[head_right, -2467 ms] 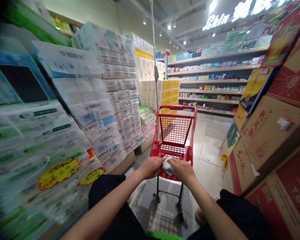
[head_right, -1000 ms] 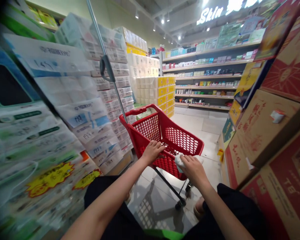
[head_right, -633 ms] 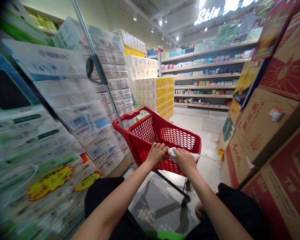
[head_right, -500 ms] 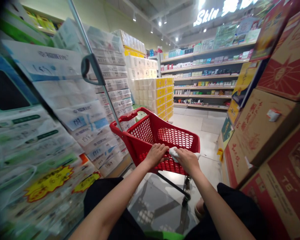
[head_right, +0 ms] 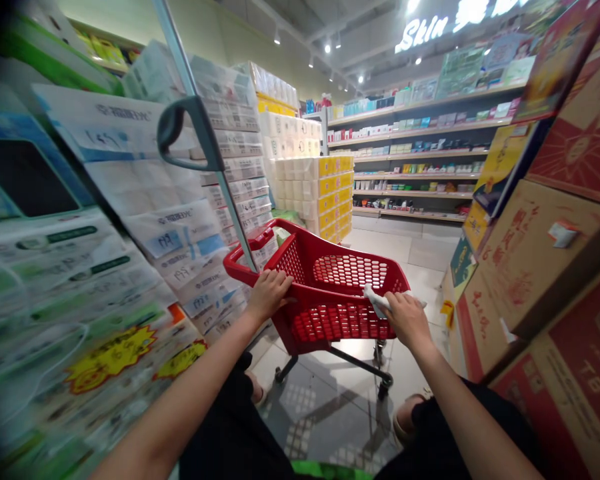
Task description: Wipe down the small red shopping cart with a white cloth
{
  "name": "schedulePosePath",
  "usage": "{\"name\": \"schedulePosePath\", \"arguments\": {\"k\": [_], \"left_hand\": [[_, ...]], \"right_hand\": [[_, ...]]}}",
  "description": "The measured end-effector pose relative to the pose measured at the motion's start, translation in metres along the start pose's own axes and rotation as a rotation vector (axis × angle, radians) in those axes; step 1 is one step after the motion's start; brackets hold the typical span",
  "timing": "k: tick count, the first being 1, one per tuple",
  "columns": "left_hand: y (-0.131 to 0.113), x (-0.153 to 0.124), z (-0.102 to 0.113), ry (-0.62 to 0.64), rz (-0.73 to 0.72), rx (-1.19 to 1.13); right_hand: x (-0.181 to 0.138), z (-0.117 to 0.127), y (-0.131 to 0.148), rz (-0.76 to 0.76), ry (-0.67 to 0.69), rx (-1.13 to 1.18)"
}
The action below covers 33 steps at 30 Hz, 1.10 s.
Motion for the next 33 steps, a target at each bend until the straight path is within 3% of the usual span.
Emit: {"name": "schedulePosePath", "arguments": {"k": [4,12,15,19,25,29,31,33], "left_hand": [[-0.003,0.006,-0.003,0.008,0.033,0.034],[-0.014,0.008,-0.002,-0.024,0.053,0.029],[-0.024,0.010,-0.002,-0.033,0.034,0.019],[-0.033,0.012,-0.001,-0.026,-0.007,-0.018],[-0.038,0.009,-0.001,-0.019,-0.041,-0.044],[-0.037,0.009,0.001,-0.029,-0.015,-0.068],[-0.038,0.010,0.001,-0.032,-0.001,-0.064],[-0.040,0.011,0.002,-0.034,0.008,-0.054]], "right_hand": [[0.015,0.012,0.046,0.049,-0.056,-0.048],[0.076,0.038,0.214,0.181,-0.183,0.108],[0.087,0.041,0.235,0.211,-0.173,0.128],[0.072,0.035,0.194,0.258,-0.137,0.138],[0.021,0.017,0.061,0.205,-0.081,0.050],[-0.013,0.007,-0.030,0.027,-0.065,-0.010],[-0.024,0.005,-0.051,-0.031,-0.080,-0.016],[-0.027,0.007,-0.051,-0.068,-0.097,-0.010]]}}
Point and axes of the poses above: each hand's wrist, its own x-axis towards the middle knuckle, its own z-axis out of the back of the hand, y = z × x, the point moved 9 cm from there along x, towards the middle knuckle, and after that the axes turned 5 degrees about -x, right-handed, at the moved point
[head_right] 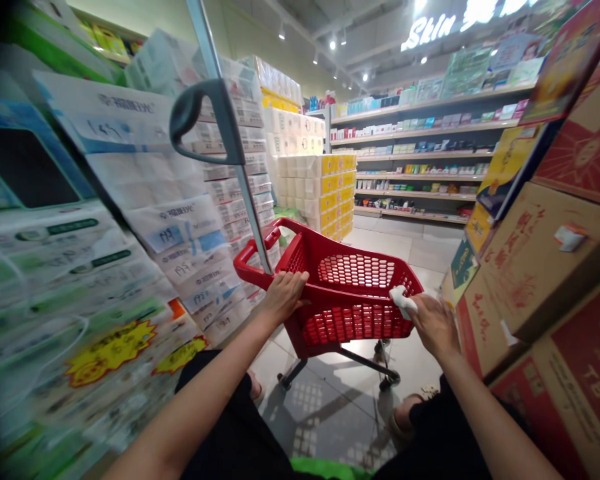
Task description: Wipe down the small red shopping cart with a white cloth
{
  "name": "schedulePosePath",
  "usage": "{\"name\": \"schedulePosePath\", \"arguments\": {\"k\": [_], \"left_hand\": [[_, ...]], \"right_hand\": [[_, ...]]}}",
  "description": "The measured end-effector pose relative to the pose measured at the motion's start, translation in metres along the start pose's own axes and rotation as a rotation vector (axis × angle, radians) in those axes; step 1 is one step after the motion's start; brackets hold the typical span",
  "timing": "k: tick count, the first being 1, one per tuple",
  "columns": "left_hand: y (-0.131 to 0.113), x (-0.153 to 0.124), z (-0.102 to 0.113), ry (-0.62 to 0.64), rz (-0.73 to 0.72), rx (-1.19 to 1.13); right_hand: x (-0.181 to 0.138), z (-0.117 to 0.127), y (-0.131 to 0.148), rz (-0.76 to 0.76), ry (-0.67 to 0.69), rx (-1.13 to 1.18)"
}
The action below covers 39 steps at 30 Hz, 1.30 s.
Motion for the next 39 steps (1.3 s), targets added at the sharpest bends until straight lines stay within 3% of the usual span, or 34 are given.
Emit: {"name": "schedulePosePath", "arguments": {"k": [3,10,12,14,18,26,29,33,39], "left_hand": [[-0.003,0.002,0.002,-0.006,0.016,0.011],[-0.007,0.002,-0.001,-0.007,0.018,0.035],[-0.006,0.001,-0.002,-0.007,0.012,0.034],[-0.003,-0.001,-0.001,-0.007,0.004,0.025],[0.004,-0.007,0.000,-0.003,-0.029,-0.011],[0.011,-0.012,-0.001,0.021,-0.074,-0.019],[0.013,-0.010,-0.002,0.029,-0.061,-0.022],[0.025,-0.008,-0.006,0.032,-0.022,-0.059],[0.062,-0.008,-0.012,0.003,0.069,-0.175]], "right_hand": [[0.009,0.009,0.039,-0.015,-0.036,0.011],[0.056,0.029,0.209,0.164,-0.075,0.193],[0.064,0.033,0.235,0.193,-0.093,0.226],[0.068,0.034,0.244,0.242,-0.076,0.242],[0.063,0.026,0.216,0.318,-0.001,0.199],[0.027,-0.001,0.067,0.181,0.087,0.054],[0.013,-0.007,0.027,0.100,0.106,0.099],[-0.004,0.003,0.024,0.024,0.006,0.063],[-0.028,0.028,0.086,0.074,-0.070,0.020]]}}
Point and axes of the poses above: each hand's wrist, its own x-axis towards the middle knuckle, its own z-axis out of the back of the hand, y = z × x, the point moved 9 cm from there along x, towards the middle knuckle, and after that the axes turned 5 degrees about -x, right-handed, at the moved point
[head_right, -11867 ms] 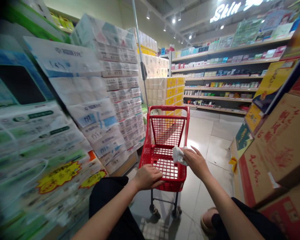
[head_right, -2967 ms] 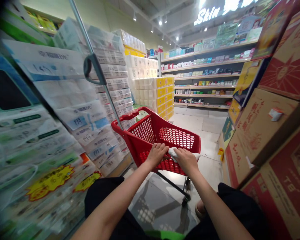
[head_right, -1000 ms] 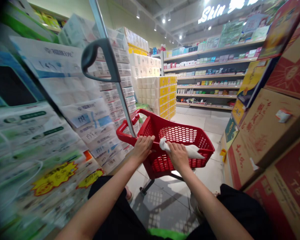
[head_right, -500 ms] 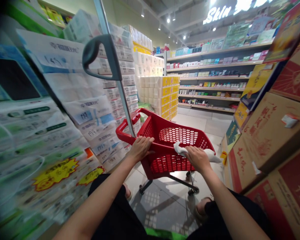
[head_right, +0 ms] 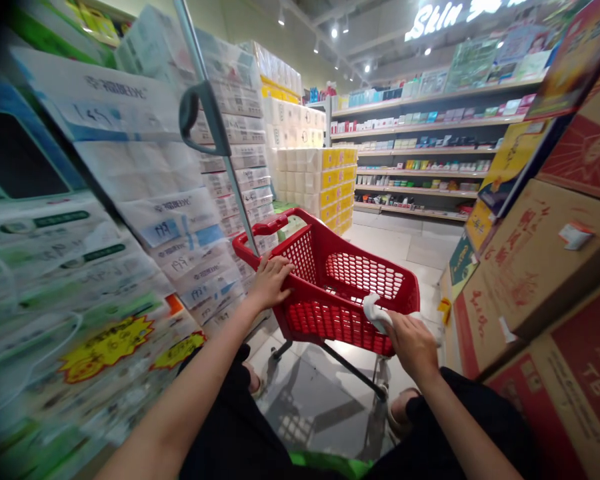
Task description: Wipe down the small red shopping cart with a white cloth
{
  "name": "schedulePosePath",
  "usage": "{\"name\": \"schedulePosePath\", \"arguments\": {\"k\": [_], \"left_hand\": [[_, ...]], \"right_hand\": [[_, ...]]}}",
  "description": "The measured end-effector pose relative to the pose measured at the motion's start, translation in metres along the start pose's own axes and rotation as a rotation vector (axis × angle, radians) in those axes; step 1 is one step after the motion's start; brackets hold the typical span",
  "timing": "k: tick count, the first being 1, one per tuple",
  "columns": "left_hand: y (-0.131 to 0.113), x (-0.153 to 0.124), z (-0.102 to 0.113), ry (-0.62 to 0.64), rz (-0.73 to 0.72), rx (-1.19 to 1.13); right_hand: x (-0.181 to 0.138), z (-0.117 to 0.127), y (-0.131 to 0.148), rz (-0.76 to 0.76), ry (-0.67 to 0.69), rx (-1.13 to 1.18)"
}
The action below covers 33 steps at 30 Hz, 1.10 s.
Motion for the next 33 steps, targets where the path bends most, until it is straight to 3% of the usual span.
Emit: {"name": "schedulePosePath", "arguments": {"k": [3,6,9,14,19,26,33], "left_hand": [[0.000,-0.003,-0.008,0.005,0.025,-0.089],[-0.028,-0.008,-0.028,0.038,0.027,-0.211],[-0.057,-0.014,-0.041,-0.036,0.130,-0.303],[-0.079,-0.024,-0.043,-0.138,0.226,-0.368],[-0.077,-0.024,-0.041,-0.119,0.193,-0.419],[-0.085,-0.020,-0.046,-0.114,0.193,-0.430],[-0.087,-0.023,-0.045,-0.099,0.200,-0.436]], "right_hand": [[0.000,0.010,0.038,0.018,0.007,0.036],[0.005,0.017,0.075,0.043,0.041,0.105],[0.010,0.021,0.105,0.106,0.065,0.195],[0.012,0.021,0.121,0.256,0.090,0.339],[0.020,0.013,0.103,0.294,0.142,0.430],[0.026,-0.028,0.041,0.089,0.282,0.580],[0.051,-0.046,-0.045,0.075,0.142,0.190]]}}
Point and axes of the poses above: each hand's wrist, its own x-axis towards the middle knuckle, its own z-axis out of the back of the hand, y = z × x, the point moved 9 cm from there along x, towards the middle knuckle, and after that the axes turned 5 degrees about -x, right-handed, at the moved point
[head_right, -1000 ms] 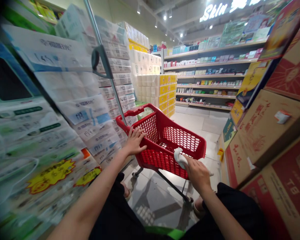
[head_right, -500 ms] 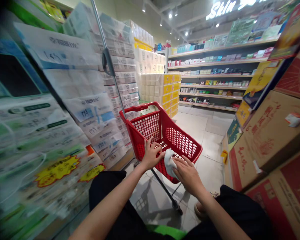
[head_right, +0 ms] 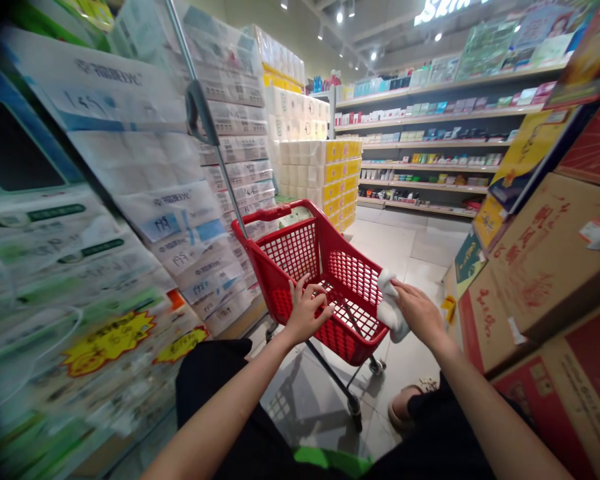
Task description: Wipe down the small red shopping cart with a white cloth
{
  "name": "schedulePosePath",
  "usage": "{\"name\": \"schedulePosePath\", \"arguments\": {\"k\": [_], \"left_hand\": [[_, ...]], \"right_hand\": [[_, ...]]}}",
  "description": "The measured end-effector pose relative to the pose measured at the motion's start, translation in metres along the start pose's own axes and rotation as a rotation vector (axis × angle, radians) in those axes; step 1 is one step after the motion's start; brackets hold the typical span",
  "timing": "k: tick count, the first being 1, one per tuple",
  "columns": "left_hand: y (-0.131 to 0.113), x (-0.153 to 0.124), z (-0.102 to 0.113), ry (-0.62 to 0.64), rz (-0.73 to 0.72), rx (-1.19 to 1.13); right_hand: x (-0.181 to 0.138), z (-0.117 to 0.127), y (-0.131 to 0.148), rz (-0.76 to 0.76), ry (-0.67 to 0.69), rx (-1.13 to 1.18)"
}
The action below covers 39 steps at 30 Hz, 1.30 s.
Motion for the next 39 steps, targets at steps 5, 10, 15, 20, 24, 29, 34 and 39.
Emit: {"name": "schedulePosePath", "arguments": {"k": [5,10,15,20,24,29,34,39], "left_hand": [[0.000,0.000,-0.001,0.012,-0.001,0.004],[0.008,0.004,0.002,0.009,0.002,0.022],[0.024,0.006,0.009,0.033,-0.019,0.033],[0.040,0.008,0.015,0.045,-0.030,0.042],[0.045,0.011,0.015,0.029,-0.020,0.038],[0.040,0.013,0.012,0.019,-0.023,0.031],[0.035,0.012,0.008,0.028,-0.033,0.043],[0.035,0.011,0.007,0.039,-0.036,0.034]], "right_hand": [[0.014,0.009,-0.007,0.163,-0.022,-0.123],[0.010,0.008,0.004,0.133,-0.031,-0.075],[-0.017,0.007,0.034,0.138,0.021,0.179],[-0.024,0.061,0.024,-0.144,-0.147,0.403],[-0.011,0.131,0.031,-0.274,-0.343,0.243],[0.010,0.129,0.122,-0.122,-0.162,0.006],[0.006,0.071,0.202,0.189,0.065,0.093],[0.001,0.042,0.195,0.261,0.114,0.213]]}}
Point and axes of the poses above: each hand's wrist, its own x-axis towards the middle knuckle, its own z-axis out of the back of the hand, y = z × x, the point moved 9 cm from there along x, towards the middle knuckle, and after that the axes turned 5 degrees about -x, right-handed, at the moved point
